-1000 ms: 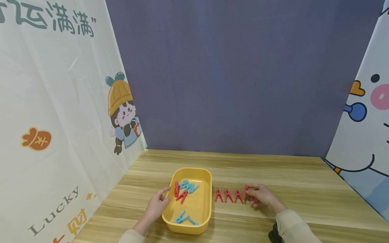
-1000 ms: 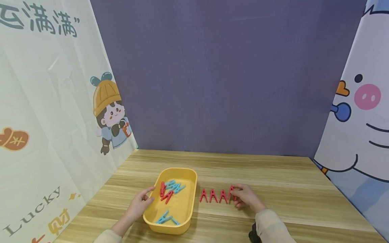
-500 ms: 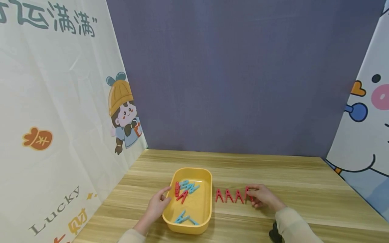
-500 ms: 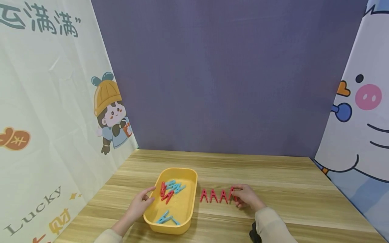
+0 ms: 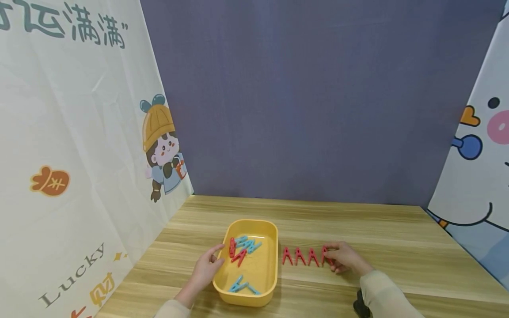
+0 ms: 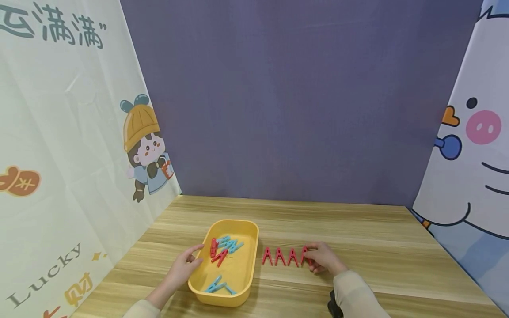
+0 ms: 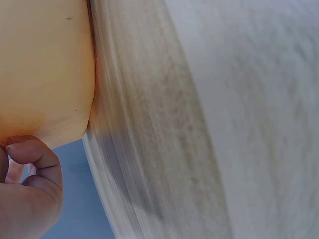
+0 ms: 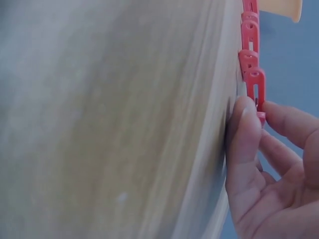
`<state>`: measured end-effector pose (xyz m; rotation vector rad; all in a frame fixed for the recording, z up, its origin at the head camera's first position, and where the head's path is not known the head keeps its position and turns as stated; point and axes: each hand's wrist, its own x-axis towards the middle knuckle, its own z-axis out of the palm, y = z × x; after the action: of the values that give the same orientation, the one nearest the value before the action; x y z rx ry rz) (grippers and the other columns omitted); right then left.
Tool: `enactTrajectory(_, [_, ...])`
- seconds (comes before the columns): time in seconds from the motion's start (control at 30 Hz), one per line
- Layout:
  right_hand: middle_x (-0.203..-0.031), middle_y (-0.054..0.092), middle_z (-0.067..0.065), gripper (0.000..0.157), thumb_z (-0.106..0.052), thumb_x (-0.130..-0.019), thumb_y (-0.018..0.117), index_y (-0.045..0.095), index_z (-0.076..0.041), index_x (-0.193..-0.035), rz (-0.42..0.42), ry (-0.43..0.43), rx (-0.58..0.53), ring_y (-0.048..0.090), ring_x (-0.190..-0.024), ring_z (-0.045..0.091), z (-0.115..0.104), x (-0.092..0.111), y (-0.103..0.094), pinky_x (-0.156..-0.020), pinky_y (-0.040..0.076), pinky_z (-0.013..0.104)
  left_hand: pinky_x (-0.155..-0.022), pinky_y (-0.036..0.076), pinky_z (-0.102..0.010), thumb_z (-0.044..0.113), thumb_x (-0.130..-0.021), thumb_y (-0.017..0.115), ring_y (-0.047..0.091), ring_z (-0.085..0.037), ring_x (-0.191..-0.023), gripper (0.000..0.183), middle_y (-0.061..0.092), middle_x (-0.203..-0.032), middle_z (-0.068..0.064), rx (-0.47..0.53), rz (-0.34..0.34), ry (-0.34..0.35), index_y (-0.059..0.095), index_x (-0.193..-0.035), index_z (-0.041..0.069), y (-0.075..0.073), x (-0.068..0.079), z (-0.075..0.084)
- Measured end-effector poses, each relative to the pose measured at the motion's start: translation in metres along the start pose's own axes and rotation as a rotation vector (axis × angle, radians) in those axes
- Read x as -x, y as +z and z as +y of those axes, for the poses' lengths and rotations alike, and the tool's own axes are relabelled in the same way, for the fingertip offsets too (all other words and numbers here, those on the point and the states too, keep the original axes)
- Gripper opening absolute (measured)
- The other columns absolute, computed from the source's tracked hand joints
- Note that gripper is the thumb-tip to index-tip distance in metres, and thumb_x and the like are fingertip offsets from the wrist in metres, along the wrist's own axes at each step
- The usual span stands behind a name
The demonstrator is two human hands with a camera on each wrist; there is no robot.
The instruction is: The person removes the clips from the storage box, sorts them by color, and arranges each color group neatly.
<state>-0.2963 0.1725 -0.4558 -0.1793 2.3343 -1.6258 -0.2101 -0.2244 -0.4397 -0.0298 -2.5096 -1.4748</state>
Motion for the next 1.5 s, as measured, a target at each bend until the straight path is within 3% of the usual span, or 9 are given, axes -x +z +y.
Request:
enactTrajectory(0.37, [-0.058, 0.050, 0.006, 0.044, -0.004, -0.088, 0.055, 0.043, 0.012, -0.127, 0.065, 0.020, 0.088, 0.050, -0.044, 0.012, -0.005, 0.001, 0.006, -0.042, 0.043, 0.023, -0.045, 0.034, -0.020, 0.001, -0.085, 0.059, 0.039, -0.011, -0.054, 0.038, 0.043, -0.068, -0.002, 0.001, 0.001, -0.002, 0.054, -0.122, -0.002, 0.000, 0.000, 0.000])
enactTrajectory(0.6, [-0.058, 0.049, 0.006, 0.032, -0.002, -0.088, 0.054, 0.053, 0.008, -0.118, 0.092, 0.039, 0.116, 0.049, -0.043, 0.012, -0.009, 0.002, 0.007, -0.041, 0.044, 0.024, -0.045, 0.033, -0.020, 0.001, -0.085, 0.059, 0.039, -0.010, -0.054, 0.038, 0.042, -0.068, -0.002, -0.002, 0.001, -0.001, 0.054, -0.123, -0.002, 0.000, 0.000, 0.001])
enactTrajectory(1.5, [-0.067, 0.053, 0.010, 0.041, -0.004, -0.087, 0.054, 0.043, 0.010, -0.124, 0.061, 0.049, 0.069, 0.052, -0.045, 0.014, -0.012, 0.002, 0.002, -0.043, 0.047, 0.026, -0.045, 0.033, -0.019, 0.002, -0.084, 0.059, 0.038, -0.010, -0.053, 0.039, 0.042, -0.068, -0.001, 0.004, -0.005, 0.002, 0.053, -0.122, -0.004, -0.001, 0.001, 0.002])
